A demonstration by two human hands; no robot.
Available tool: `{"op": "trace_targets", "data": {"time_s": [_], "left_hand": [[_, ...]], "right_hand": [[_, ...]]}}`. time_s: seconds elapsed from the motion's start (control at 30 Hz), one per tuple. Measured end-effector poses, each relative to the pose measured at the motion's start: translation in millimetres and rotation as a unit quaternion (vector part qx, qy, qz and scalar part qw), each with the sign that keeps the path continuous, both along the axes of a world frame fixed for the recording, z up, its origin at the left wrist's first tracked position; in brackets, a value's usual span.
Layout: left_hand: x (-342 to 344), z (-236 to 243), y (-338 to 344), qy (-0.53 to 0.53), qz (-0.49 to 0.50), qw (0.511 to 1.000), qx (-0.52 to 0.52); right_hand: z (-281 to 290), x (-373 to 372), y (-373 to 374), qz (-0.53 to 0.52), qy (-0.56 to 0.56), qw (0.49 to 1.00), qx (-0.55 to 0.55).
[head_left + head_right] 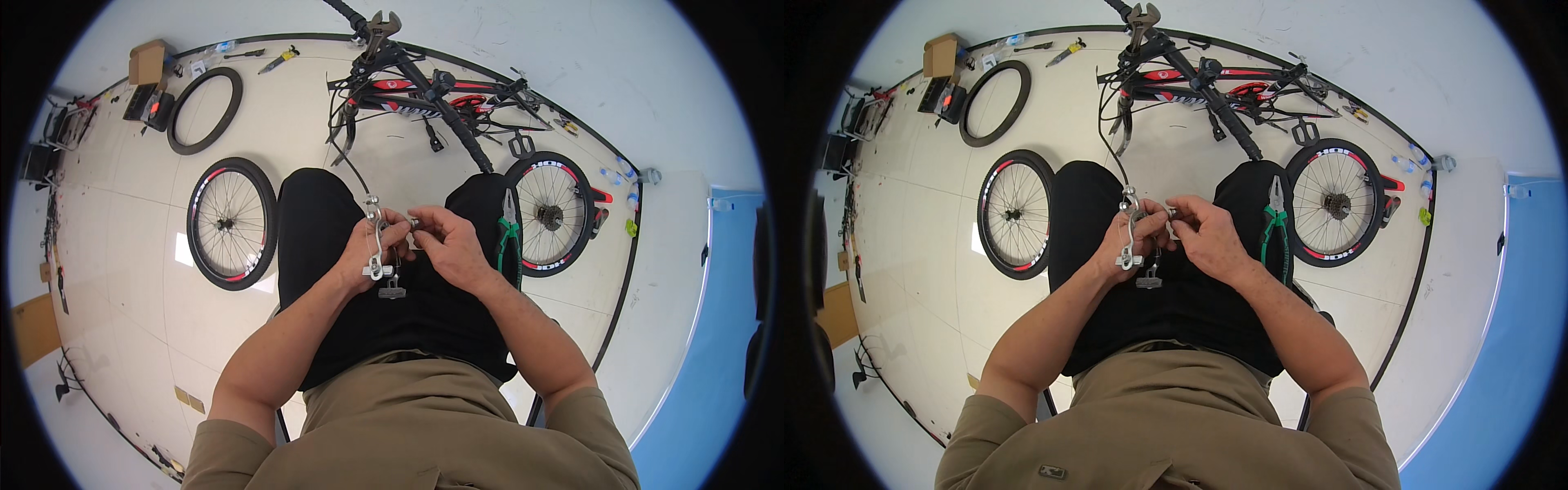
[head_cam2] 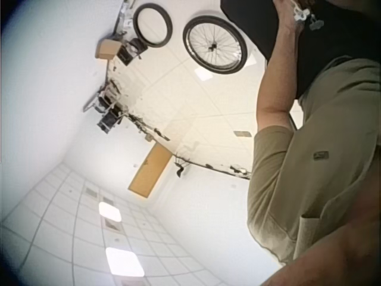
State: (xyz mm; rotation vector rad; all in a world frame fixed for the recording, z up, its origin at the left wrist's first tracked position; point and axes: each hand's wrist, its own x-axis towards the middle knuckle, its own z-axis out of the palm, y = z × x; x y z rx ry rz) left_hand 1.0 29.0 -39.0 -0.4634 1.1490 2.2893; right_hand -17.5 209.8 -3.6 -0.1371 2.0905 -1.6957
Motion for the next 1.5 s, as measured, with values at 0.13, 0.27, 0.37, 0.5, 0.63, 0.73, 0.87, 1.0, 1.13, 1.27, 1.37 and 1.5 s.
{"op": "trace_targets", "data": {"time_s": [0.13, 0.27, 0.37, 0.5, 0.63, 0.73, 0.87, 1.0, 1.13, 1.27, 1.37, 1.5], "left_hand": [[-1, 5, 0, -0.007, 0.004, 1.000, 0.008], [0, 6, 1, -0.010, 0.005, 1.000, 0.015], [-1, 7, 0, -0.011, 0.000, 1.000, 0.012], [-1, 6, -1, -0.005, -0.002, 1.000, 0.018], [-2, 5, 0, -0.010, 0.000, 0.999, 0.032], [-1, 7, 0, -0.009, 0.006, 1.000, 0.027], [-2, 6, -1, -0.006, -0.004, 1.000, 0.025], [-2, 6, -2, -0.010, -0.002, 1.000, 0.022], [-2, 4, -2, -0.006, -0.006, 1.000, 0.024], [-2, 6, -1, -0.010, -0.003, 1.000, 0.025], [-1, 4, -2, -0.007, -0.002, 1.000, 0.025], [-1, 4, -2, -0.006, -0.006, 1.000, 0.023]], "right_hand": [[-3, 0, 0, -0.047, -0.013, 0.999, -0.014], [-9, -4, 9, -0.020, 0.039, 0.997, 0.062], [-10, -2, 8, -0.041, 0.069, 0.996, 0.049], [-8, -2, 6, -0.026, 0.124, 0.990, 0.061], [-20, 1, 11, -0.028, 0.128, 0.985, 0.113], [-4, 1, 1, -0.090, 0.133, 0.985, 0.057], [-9, 0, 7, -0.006, 0.176, 0.976, 0.130], [-7, 3, 5, -0.041, 0.139, 0.981, 0.127], [4, 4, -2, -0.019, 0.164, 0.976, 0.144], [-10, 5, 5, -0.020, 0.092, 0.984, 0.153], [-1, 4, 1, -0.039, 0.114, 0.985, 0.120], [-6, 5, 1, -0.013, 0.166, 0.977, 0.131]]}}
